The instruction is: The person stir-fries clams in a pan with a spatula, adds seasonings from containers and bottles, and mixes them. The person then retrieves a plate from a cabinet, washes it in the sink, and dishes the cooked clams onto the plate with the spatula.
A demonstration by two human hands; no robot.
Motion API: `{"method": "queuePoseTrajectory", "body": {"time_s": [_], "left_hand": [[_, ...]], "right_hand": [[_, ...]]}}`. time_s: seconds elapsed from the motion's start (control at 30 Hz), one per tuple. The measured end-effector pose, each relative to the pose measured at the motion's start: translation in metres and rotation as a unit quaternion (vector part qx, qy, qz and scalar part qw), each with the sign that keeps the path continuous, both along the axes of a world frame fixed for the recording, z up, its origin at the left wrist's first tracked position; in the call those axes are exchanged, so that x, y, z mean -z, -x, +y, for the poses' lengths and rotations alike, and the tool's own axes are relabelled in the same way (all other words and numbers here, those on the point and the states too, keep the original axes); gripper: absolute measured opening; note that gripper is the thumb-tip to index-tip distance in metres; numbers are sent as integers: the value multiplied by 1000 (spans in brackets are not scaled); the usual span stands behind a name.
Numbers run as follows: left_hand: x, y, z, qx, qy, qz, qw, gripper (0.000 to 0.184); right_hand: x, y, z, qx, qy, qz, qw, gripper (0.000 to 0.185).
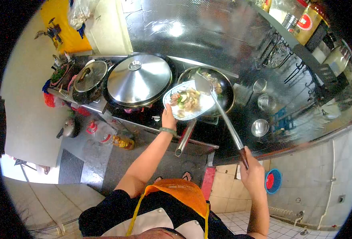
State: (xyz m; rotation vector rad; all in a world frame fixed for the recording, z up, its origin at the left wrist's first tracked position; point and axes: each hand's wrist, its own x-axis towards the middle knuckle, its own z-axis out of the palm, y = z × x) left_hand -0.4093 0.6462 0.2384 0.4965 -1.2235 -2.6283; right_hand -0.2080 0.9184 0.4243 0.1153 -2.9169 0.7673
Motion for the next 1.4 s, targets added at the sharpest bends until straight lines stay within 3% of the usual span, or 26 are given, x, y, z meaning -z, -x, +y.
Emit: {"method": "queuePoseTrajectory", "body": {"time_s": [0.13, 0.2, 0.3, 0.37, 0.43, 0.47, 0.57, 0.6, 0.67, 0.77, 0.8, 0.87, 0.9, 0.93, 1.0, 1.1, 1.13, 1.3, 1.4], "left_hand": [[14, -6, -2, -2, -35, 26, 999, 55], [17, -15, -3, -27, -48, 21, 998, 57], [20, -36, -19, 1, -43, 8, 999, 56], [6, -56, -29, -13, -18, -26, 999, 53], [12, -67, -37, -35, -7, -14, 999, 49], [22, -72, -43, -17, 1, 30, 999, 49], [9, -92, -52, -8, -2, 4, 1000, 49], [13, -95, -54, -10, -5, 4, 1000, 50], [14, -100, -54, -19, 1, -5, 1000, 51], [18, -107, -57, -28, -3, -8, 1000, 51], [23, -107, -57, -28, -3, -9, 1000, 51], [27, -108, -60, -24, -8, -11, 1000, 51], [28, -110, -60, -23, -16, -12, 1000, 51], [27, -108, -62, -22, -19, -10, 1000, 51], [16, -111, -62, -28, -19, -16, 999, 52], [6, -105, -65, -28, -15, -3, 1000, 54], [5, -105, -67, -21, -11, 1, 1000, 55], [3, -96, -65, -7, -9, -19, 1000, 56], [12, -84, -62, -14, 2, 7, 1000, 58]], "right_hand": [[6, 9, 15, -22, -22, 98, 995, 52], [4, 31, 33, 47, 122, -31, 991, 48], [-25, 80, 48, 120, 293, -220, 923, 31], [-59, 110, 38, 93, 260, -274, 921, 21], [-73, 135, 43, 105, 246, -295, 917, 29], [-82, 148, 41, 108, 200, -311, 923, 29], [-109, 186, 21, 142, 81, -371, 914, 19], [-110, 206, 23, 181, 127, -436, 873, 18], [-110, 221, 18, 178, 132, -457, 861, 17], [-65, 226, 32, 222, 268, -455, 820, 16], [-25, 217, 41, 196, 231, -380, 874, 17], [30, 186, 27, 185, 345, -378, 839, 21], [66, 175, 23, 157, 306, -333, 878, 27], [85, 165, 12, 142, 345, -329, 867, 29], [129, 156, 13, 103, 429, -323, 838, 21], [136, 149, 7, 164, 539, -340, 753, 18], [146, 159, 11, 107, 594, -376, 703, 16], [172, 162, -13, 111, 600, -281, 741, 14], [171, 146, -11, 115, 609, -277, 734, 14]]}}
